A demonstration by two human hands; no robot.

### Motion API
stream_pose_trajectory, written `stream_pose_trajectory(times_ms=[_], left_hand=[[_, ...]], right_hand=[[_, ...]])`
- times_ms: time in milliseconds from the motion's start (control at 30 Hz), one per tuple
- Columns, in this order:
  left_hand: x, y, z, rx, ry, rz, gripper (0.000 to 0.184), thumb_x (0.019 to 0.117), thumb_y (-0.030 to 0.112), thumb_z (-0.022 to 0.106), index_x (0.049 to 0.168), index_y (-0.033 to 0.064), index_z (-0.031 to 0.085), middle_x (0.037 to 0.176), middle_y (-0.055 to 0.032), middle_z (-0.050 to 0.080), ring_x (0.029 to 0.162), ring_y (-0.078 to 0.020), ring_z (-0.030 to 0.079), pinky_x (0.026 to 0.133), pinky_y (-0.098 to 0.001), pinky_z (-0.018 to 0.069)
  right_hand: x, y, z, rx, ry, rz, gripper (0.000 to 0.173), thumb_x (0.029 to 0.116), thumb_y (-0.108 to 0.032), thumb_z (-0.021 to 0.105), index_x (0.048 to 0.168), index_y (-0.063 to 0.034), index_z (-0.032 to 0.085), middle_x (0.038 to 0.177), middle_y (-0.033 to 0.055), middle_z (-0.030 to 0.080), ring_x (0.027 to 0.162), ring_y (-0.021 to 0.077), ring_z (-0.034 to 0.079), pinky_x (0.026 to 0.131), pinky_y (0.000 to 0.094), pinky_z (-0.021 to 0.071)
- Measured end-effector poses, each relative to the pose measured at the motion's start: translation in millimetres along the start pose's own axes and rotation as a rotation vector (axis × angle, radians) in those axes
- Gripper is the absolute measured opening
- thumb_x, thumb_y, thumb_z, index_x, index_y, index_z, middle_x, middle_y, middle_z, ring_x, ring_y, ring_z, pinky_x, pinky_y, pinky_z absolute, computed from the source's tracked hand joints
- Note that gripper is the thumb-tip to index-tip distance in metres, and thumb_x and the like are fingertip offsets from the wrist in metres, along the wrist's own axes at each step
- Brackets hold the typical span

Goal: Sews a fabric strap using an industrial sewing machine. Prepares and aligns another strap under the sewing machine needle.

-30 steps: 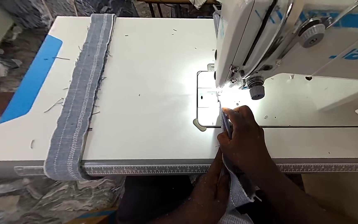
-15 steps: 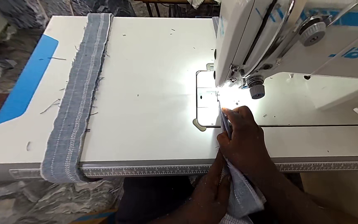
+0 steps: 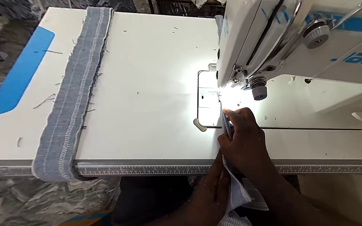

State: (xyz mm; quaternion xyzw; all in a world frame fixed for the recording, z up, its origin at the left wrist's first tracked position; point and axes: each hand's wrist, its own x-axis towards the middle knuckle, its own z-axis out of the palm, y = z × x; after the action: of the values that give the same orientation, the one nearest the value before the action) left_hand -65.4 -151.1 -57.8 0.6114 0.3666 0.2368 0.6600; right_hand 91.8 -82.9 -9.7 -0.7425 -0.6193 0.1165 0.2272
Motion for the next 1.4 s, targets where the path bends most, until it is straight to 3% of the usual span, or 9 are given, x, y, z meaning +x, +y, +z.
stream_pose_trajectory(times_ms=[133,233,333,733,833,1067,1167,1267,1400], left_hand=[[-1.1,1.1,-1.2,-0.018,-0.020,-0.013,0.063,0.1092,0.016,0.046,0.165,0.0162,0.017,0.133,-0.0052,0.065,0.110,-0.0078,0.068,0.099,-0.0285,0.0561],[-2.3,2.0,-1.2,-0.022,0.006,-0.004,0.063,0.1048,0.010,0.046,0.163,0.0108,0.021,0.113,-0.0045,0.067,0.088,-0.0065,0.067,0.083,-0.0277,0.0595],[-3.2,1.1,-1.9,0.027,0.016,-0.005,0.062,0.1075,0.014,0.045,0.164,0.0154,0.020,0.125,-0.0045,0.068,0.106,-0.0062,0.068,0.097,-0.0277,0.0562],[-1.1,0.2,-2.5,0.047,-0.003,-0.006,0.063,0.1097,0.019,0.046,0.166,0.0183,0.016,0.132,-0.0051,0.065,0.107,-0.0065,0.068,0.097,-0.0274,0.0560],[-1.3,-0.1,-2.8,0.038,-0.013,0.031,0.063,0.1082,0.013,0.044,0.165,0.0143,0.017,0.139,-0.0056,0.062,0.119,-0.0062,0.064,0.105,-0.0280,0.0524],[-1.4,-1.3,-1.4,0.027,-0.005,0.013,0.062,0.1099,0.017,0.045,0.165,0.0145,0.017,0.137,-0.0058,0.063,0.108,-0.0062,0.067,0.098,-0.0262,0.0560],[-1.2,0.9,0.4,0.013,0.028,0.010,0.060,0.1080,0.014,0.044,0.164,0.0137,0.022,0.113,-0.0051,0.069,0.089,-0.0061,0.068,0.084,-0.0269,0.0589],[-1.2,-1.4,0.6,0.015,0.016,0.036,0.061,0.1094,0.014,0.044,0.165,0.0131,0.019,0.140,-0.0054,0.062,0.118,-0.0065,0.065,0.104,-0.0276,0.0534],[-1.7,-1.9,-0.2,-0.009,0.009,0.022,0.062,0.1097,0.015,0.045,0.165,0.0152,0.018,0.145,-0.0040,0.058,0.115,-0.0068,0.066,0.101,-0.0276,0.0557]], right_hand=[[0.2,0.2,0.4,-0.008,0.003,-0.009,0.059,0.0789,-0.012,0.074,0.137,-0.0087,0.065,0.114,0.0084,0.058,0.081,0.0162,0.062,0.063,0.0320,0.0540],[-0.7,-0.1,-0.2,-0.008,0.007,-0.009,0.059,0.0794,-0.012,0.074,0.138,-0.0095,0.064,0.115,0.0077,0.058,0.083,0.0159,0.062,0.064,0.0320,0.0540],[-2.0,0.1,0.4,-0.001,0.011,-0.009,0.059,0.0807,-0.012,0.073,0.139,-0.0087,0.063,0.115,0.0083,0.057,0.081,0.0159,0.061,0.063,0.0313,0.0532],[-4.3,-0.9,0.2,-0.012,0.007,-0.020,0.059,0.0825,-0.012,0.074,0.140,-0.0081,0.062,0.115,0.0094,0.056,0.080,0.0166,0.060,0.061,0.0334,0.0525],[-3.3,1.1,2.1,-0.015,0.038,-0.035,0.058,0.0788,-0.011,0.073,0.136,-0.0084,0.065,0.114,0.0086,0.058,0.081,0.0163,0.061,0.063,0.0327,0.0536],[-6.3,0.9,0.9,-0.019,0.022,-0.042,0.057,0.0832,-0.011,0.073,0.139,-0.0073,0.063,0.115,0.0090,0.057,0.080,0.0167,0.061,0.061,0.0335,0.0529],[-5.7,1.9,2.7,-0.015,0.038,-0.052,0.057,0.0815,-0.010,0.073,0.138,-0.0067,0.064,0.115,0.0097,0.058,0.080,0.0180,0.061,0.062,0.0351,0.0533],[-5.2,0.7,1.2,-0.022,0.020,-0.039,0.057,0.0821,-0.010,0.074,0.138,-0.0074,0.063,0.114,0.0090,0.056,0.080,0.0167,0.061,0.062,0.0335,0.0538],[-5.9,1.2,2.2,-0.029,0.024,-0.043,0.058,0.0818,-0.011,0.074,0.139,-0.0068,0.063,0.115,0.0095,0.057,0.081,0.0174,0.061,0.063,0.0340,0.0534]])
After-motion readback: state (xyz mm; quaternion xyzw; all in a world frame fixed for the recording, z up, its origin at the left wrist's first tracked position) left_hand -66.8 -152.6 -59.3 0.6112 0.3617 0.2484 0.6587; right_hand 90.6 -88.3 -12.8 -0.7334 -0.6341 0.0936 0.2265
